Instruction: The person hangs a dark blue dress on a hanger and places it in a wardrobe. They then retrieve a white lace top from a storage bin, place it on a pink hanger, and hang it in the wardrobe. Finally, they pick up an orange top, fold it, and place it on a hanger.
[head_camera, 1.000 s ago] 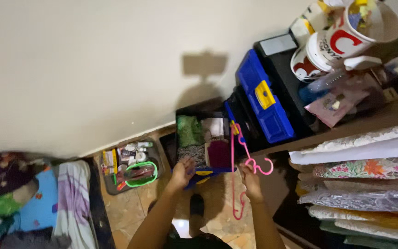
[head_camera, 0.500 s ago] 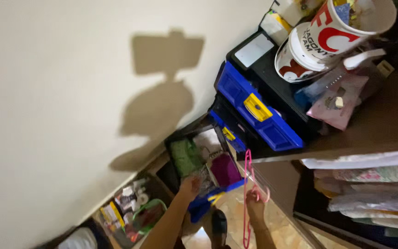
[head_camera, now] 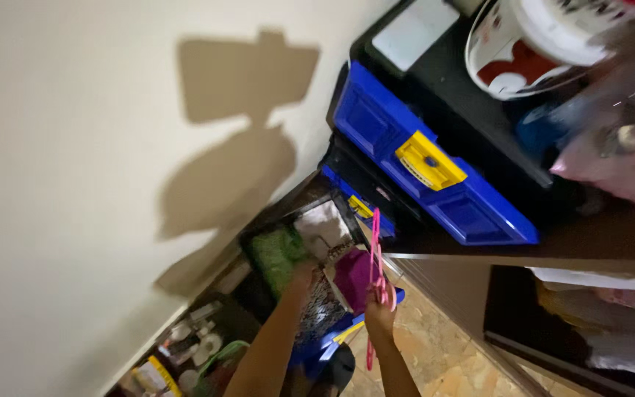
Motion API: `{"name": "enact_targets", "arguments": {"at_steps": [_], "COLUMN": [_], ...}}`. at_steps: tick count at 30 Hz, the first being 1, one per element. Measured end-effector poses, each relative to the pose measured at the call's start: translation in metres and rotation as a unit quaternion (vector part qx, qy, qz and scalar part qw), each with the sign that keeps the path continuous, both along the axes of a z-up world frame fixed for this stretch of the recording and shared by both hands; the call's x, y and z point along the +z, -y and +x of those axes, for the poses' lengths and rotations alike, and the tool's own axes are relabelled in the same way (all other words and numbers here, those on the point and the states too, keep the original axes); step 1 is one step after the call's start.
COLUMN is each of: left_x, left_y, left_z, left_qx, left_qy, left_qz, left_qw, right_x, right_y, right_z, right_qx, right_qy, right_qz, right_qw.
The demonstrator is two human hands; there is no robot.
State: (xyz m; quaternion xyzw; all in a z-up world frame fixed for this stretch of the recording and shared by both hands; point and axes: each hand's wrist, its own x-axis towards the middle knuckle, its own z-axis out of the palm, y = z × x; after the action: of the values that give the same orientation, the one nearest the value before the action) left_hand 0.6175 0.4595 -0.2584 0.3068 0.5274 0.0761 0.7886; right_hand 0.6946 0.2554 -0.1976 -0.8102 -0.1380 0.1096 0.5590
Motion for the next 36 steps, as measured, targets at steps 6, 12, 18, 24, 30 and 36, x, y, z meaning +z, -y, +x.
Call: {"name": "enact_targets", "arguments": {"at_steps": [6, 12, 18, 24, 30, 36], "left_x": [-0.103, -0.182, -0.206, -0.198, -0.114, 0.077], "left_y": [-0.001, -0.01, -0.017, -0.021, -0.04, -0.067], "left_z": [0.046, 0.07, 0.085, 0.101, 0.102, 0.052], "left_qx": [-0.078, -0.111, -0.098, -0.036, -0.008, -0.117], "left_qy": [-0.069, -0.128, -0.177, -0.167, -0.087, -0.093], "left_qz": [0.155, 0.275, 0.365, 0.483, 0.615, 0.588], "left_qw": [0.982, 0.946, 0.909, 0.859, 0.784, 0.795], "right_x": [-0.039, -0.028, -0.027, -0.019, 0.003, 0.078], "right_y": [0.014, 0.037, 0.049, 0.058, 0.074, 0.08], "right_z": [0.015, 0.013, 0.014, 0.008, 0.007, -0.007], "right_qx": [0.002, 0.014, 0.003, -0.055, -0.082, -0.066], "right_qy": [-0.107, -0.161, -0.155, -0.199, -0.209, -0.055], "right_qz": [0.079, 0.054, 0.079, 0.008, 0.023, -0.028], "right_qw": [0.991, 0.985, 0.985, 0.978, 0.974, 0.996]}}
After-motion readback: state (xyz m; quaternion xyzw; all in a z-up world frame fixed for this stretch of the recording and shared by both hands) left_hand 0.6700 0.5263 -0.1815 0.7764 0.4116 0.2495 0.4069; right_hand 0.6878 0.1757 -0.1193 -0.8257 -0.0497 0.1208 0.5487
